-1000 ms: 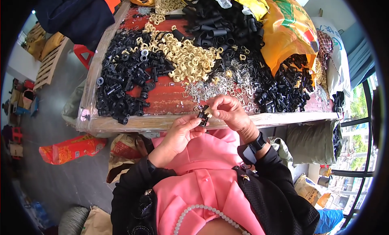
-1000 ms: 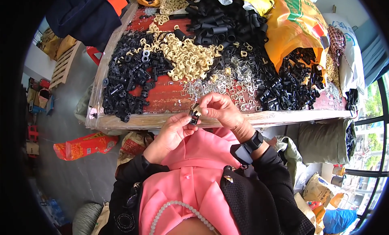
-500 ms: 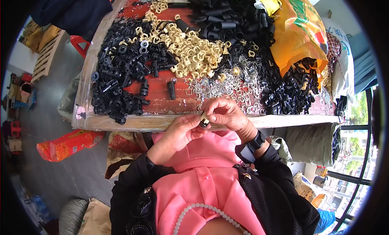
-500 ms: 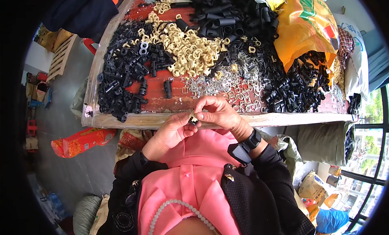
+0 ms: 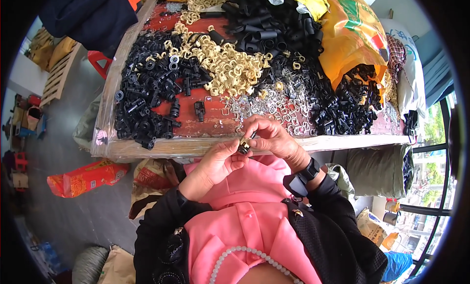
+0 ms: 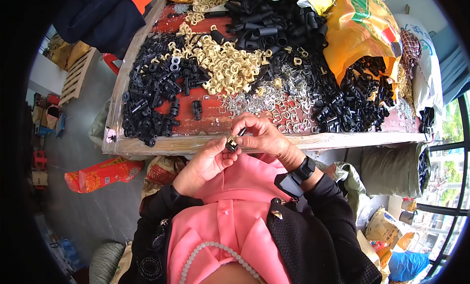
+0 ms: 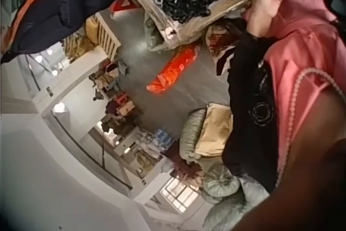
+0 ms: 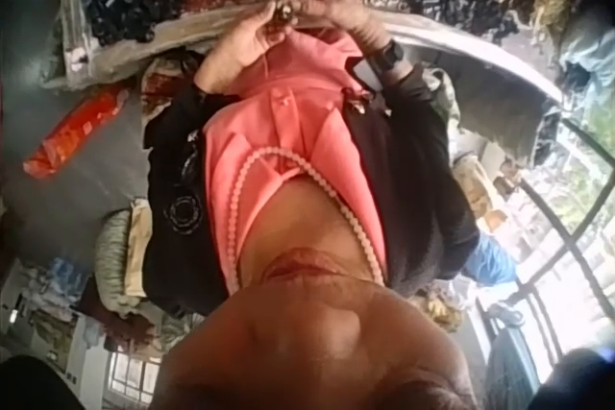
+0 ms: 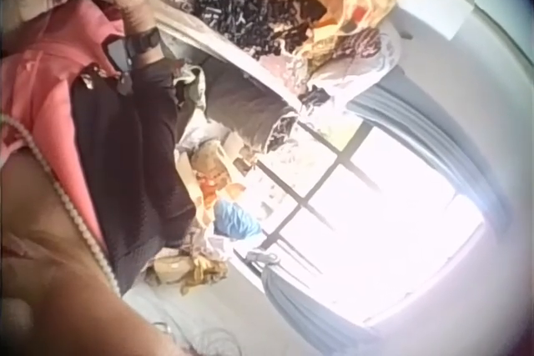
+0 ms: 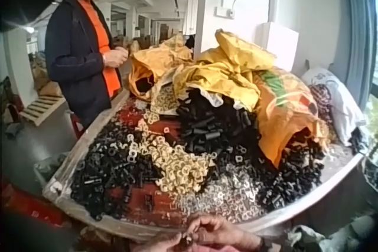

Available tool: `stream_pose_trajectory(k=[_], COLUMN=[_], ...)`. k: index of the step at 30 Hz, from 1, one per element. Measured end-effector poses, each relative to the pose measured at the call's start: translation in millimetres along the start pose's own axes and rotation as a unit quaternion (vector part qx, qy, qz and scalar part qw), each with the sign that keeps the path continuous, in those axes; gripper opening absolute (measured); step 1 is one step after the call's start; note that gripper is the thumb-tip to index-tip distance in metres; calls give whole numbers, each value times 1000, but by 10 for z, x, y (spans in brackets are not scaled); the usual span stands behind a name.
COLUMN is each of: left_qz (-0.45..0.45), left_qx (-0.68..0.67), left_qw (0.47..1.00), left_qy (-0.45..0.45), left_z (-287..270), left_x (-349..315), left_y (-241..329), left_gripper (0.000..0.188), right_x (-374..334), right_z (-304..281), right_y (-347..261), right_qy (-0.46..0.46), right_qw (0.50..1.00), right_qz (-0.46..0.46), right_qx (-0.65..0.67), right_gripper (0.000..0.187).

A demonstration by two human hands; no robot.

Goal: The person assembles components by hand, picking up a black plastic housing, inserting a small metal pin, and then fitting a beige plastic clip onto the assembly.

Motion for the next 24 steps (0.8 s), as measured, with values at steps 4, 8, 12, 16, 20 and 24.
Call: stream_pose_trajectory(k=[4, 8, 12, 16, 20, 24], left_qz=[-7, -7, -3, 22, 14, 7], left_qx=[0, 44, 59, 42, 38, 42], left_qw=[1000, 999, 997, 997, 998, 998], left_qy=[-9, 28, 57, 65, 56, 53], left_z=[49, 14, -34, -123, -105, -85], left_x=[-17, -25, 10, 79, 155, 178], left_y=[-5, 35, 103, 152, 159, 164], left_gripper=[26, 22, 21, 20, 17, 17], right_x=[-36, -80, -208, -333, -328, -285], right_z=[103, 114, -472, -1140, -1550, -1644], right_y=[-46, -38, -92, -303, -272, -185], right_qy=[-3, 14, 127, 288, 344, 310], right_qw=[1000, 996, 982, 803, 732, 695], right_qz=[5, 54, -9, -11, 23, 0], right_qx=[-6, 63, -137, -521, -587, -649], right_gripper=[14, 18, 20, 19, 19, 18])
Point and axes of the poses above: each hand's wrist, its own x-axis towards the middle knuckle, its own z-axis out of the palm, y = z × x, the point moved 6 cm from there along x, towards the middle knuckle, and after that the axes turned 2 degrees about x, right-handed, at the moved point
